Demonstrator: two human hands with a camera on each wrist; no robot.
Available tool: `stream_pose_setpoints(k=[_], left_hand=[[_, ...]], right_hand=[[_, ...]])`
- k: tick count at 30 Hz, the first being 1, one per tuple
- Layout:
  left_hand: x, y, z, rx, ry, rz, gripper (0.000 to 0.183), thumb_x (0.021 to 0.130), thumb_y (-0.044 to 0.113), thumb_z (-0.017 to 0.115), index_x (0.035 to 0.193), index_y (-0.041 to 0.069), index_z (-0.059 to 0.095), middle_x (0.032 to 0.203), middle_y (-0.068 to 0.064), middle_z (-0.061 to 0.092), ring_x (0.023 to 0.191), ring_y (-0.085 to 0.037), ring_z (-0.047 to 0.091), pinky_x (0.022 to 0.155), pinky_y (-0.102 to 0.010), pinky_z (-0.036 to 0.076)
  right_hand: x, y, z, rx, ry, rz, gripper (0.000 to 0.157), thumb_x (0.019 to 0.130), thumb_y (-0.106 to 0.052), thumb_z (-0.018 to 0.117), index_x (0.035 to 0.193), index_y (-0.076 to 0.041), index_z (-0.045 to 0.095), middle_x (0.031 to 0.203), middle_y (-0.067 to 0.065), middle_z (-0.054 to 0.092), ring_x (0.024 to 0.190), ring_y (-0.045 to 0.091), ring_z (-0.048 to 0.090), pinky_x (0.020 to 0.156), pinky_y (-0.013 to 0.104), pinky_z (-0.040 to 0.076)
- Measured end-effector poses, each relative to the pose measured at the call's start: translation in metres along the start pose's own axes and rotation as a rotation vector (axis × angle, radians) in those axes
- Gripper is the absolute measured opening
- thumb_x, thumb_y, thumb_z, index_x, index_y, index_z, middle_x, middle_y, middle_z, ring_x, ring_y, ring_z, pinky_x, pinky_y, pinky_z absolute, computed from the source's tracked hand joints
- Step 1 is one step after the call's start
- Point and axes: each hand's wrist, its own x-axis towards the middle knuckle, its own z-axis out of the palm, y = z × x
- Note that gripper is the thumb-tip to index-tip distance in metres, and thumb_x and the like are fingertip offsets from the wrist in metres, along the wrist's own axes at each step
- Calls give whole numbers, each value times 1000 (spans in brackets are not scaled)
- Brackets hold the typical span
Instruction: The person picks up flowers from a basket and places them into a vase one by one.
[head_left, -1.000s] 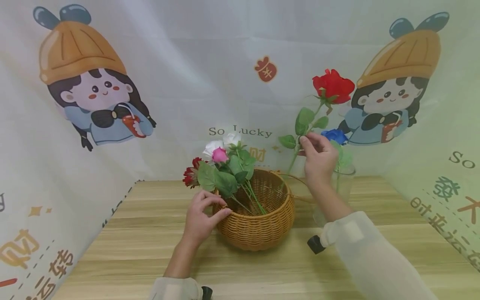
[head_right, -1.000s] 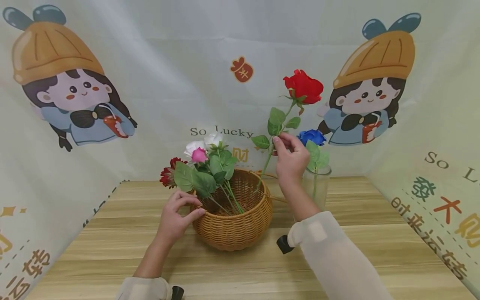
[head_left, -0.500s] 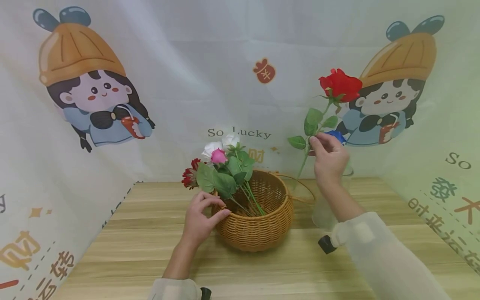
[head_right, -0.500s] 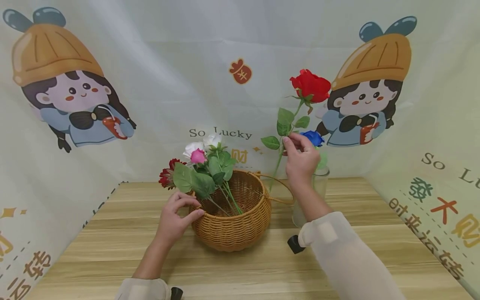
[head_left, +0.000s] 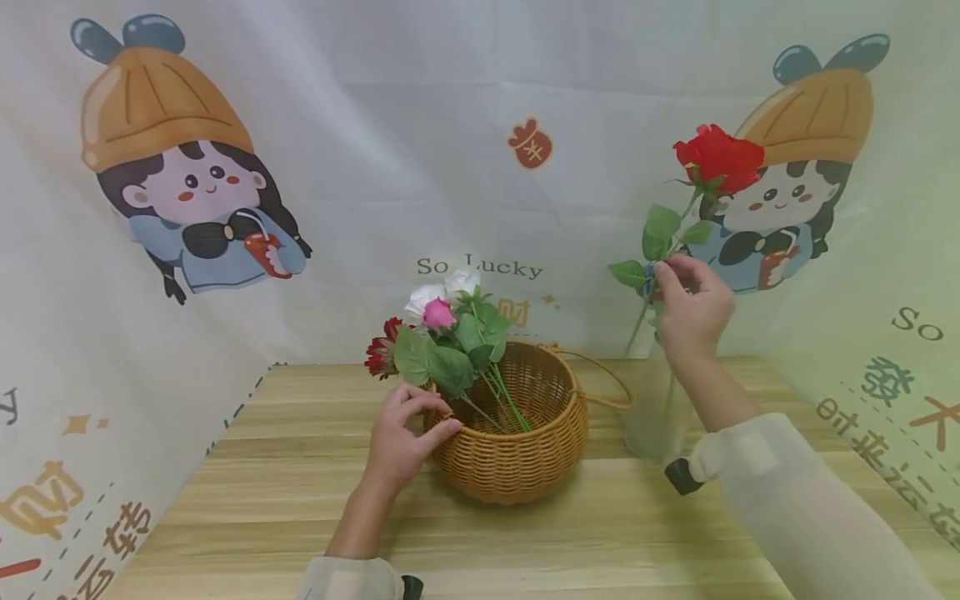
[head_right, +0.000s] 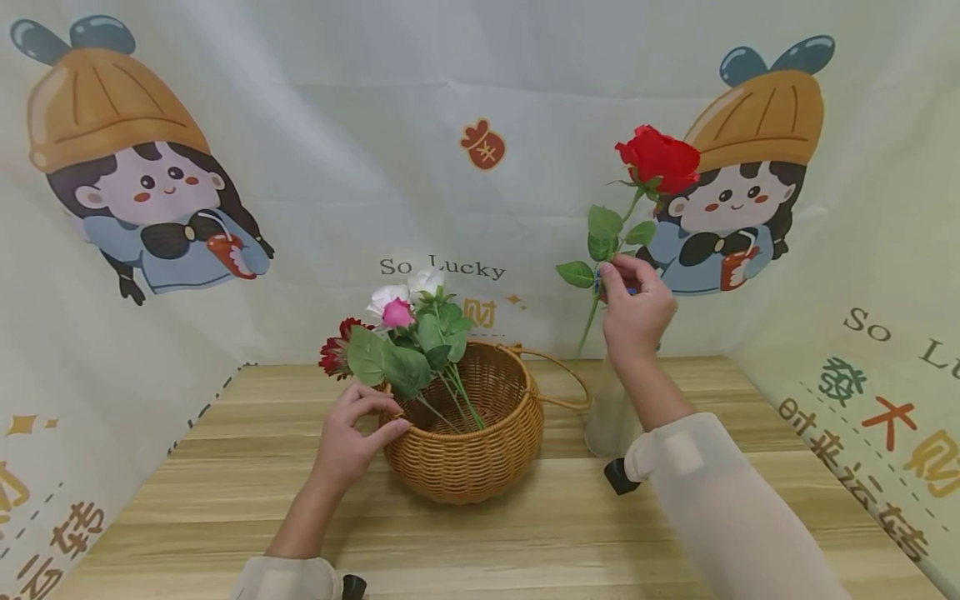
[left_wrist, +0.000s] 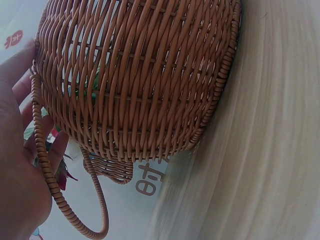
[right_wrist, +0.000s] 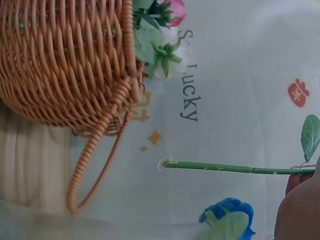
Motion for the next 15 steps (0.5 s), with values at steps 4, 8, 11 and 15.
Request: stream_pose_setpoints(k=[4, 8, 11, 15], left_hand=[[0, 0, -1, -10, -17, -12, 20, 71, 15, 87, 84, 14, 73, 92, 1, 60, 99, -19, 54, 84, -34, 43], [0, -2, -2, -31, -26, -21, 19, 72, 20, 87, 84, 18, 73, 93, 5, 59, 100, -15, 53, 85, -35, 43], [0, -2, -2, -37, -24, -27, 19, 72, 20, 87, 85, 18, 73, 93, 6, 59, 100, -15, 53, 85, -34, 43], [0, -1, -2, -40, -17, -17, 19, 72, 19, 87, 84, 17, 73, 93, 4, 60, 99, -16, 54, 86, -34, 42]], right_hand=[[12, -6, -7, -27, 29, -22, 18, 87, -8, 73, 100, 5, 70, 86, 0, 70, 67, 8, 63, 60, 17, 52], [23, -14, -14, -88, 57, -53, 17, 88, -11, 73, 100, 1, 72, 85, -4, 69, 68, 6, 63, 62, 15, 50], [31, -18, -19, -119, 75, -78, 18, 88, -14, 73, 101, -1, 73, 87, -4, 69, 73, 6, 63, 65, 14, 49], [38, -19, -25, -143, 102, -80, 18, 88, -14, 73, 102, -3, 73, 89, -5, 68, 77, 6, 61, 66, 14, 48]])
